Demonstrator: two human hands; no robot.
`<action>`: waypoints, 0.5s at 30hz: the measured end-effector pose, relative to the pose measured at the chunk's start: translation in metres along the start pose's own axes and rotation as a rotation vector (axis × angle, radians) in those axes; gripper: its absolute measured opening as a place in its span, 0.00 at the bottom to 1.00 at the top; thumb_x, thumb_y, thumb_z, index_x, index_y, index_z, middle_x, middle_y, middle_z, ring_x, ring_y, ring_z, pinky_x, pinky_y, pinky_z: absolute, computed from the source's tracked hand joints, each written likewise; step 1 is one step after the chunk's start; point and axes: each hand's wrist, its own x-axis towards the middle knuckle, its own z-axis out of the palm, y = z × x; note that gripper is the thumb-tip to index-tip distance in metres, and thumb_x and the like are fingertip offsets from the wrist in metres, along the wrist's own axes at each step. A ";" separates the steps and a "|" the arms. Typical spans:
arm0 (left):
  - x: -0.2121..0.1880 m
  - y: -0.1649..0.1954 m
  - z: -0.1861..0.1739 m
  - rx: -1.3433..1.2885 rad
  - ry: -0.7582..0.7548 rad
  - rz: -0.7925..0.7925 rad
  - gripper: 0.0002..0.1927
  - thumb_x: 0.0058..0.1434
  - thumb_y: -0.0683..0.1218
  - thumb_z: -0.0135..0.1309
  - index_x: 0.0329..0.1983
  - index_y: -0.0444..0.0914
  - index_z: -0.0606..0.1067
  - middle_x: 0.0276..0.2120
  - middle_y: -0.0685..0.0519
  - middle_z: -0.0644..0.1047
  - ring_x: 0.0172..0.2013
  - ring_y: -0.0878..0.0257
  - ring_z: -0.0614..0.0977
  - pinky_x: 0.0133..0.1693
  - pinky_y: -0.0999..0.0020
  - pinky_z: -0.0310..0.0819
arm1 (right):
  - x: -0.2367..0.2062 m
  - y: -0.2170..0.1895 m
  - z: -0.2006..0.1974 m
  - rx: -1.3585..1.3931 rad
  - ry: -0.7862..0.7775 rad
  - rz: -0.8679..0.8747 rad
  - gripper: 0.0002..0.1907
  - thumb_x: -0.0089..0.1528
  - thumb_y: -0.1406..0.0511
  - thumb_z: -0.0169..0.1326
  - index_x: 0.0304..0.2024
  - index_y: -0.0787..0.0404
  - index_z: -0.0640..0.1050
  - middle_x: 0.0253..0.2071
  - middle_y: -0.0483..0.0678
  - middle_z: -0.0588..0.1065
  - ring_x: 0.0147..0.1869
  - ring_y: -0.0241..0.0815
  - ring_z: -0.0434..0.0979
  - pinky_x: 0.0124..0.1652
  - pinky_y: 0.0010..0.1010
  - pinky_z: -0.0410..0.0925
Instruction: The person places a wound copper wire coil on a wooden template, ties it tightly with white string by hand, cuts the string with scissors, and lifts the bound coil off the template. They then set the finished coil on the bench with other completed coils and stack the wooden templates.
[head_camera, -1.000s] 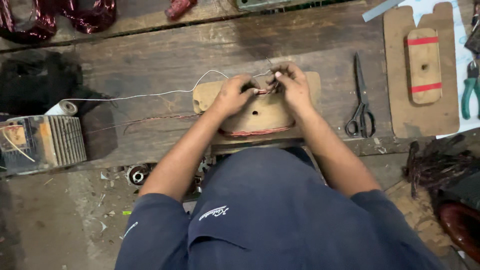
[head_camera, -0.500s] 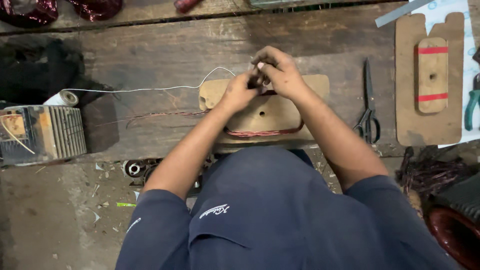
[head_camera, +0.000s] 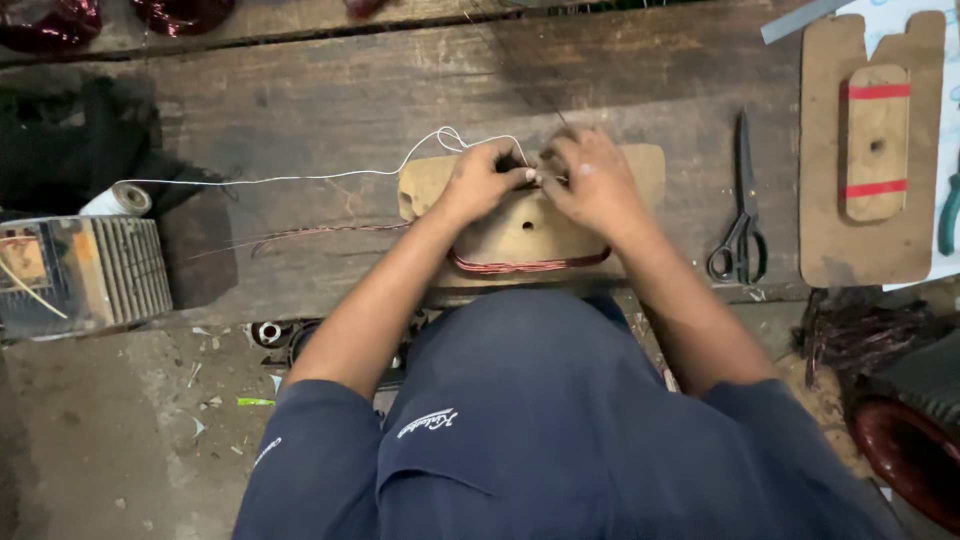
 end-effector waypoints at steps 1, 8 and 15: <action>0.000 -0.001 0.000 -0.014 -0.002 0.006 0.12 0.58 0.48 0.65 0.33 0.35 0.78 0.25 0.51 0.80 0.27 0.66 0.79 0.33 0.66 0.74 | -0.004 0.000 0.005 -0.031 -0.031 0.032 0.16 0.58 0.62 0.61 0.47 0.61 0.78 0.52 0.57 0.74 0.59 0.61 0.70 0.58 0.50 0.65; 0.001 -0.002 -0.001 0.050 -0.001 0.001 0.11 0.58 0.48 0.65 0.33 0.35 0.79 0.24 0.50 0.78 0.26 0.65 0.76 0.32 0.65 0.72 | -0.005 -0.002 0.020 -0.084 0.090 0.002 0.11 0.59 0.62 0.61 0.42 0.60 0.78 0.47 0.55 0.74 0.56 0.61 0.71 0.55 0.53 0.62; -0.002 0.000 -0.002 -0.029 -0.008 0.058 0.08 0.63 0.44 0.60 0.35 0.34 0.75 0.31 0.51 0.82 0.33 0.65 0.82 0.38 0.65 0.76 | -0.021 -0.012 0.035 0.018 0.309 0.089 0.14 0.64 0.62 0.60 0.47 0.61 0.74 0.44 0.55 0.75 0.53 0.58 0.72 0.53 0.50 0.62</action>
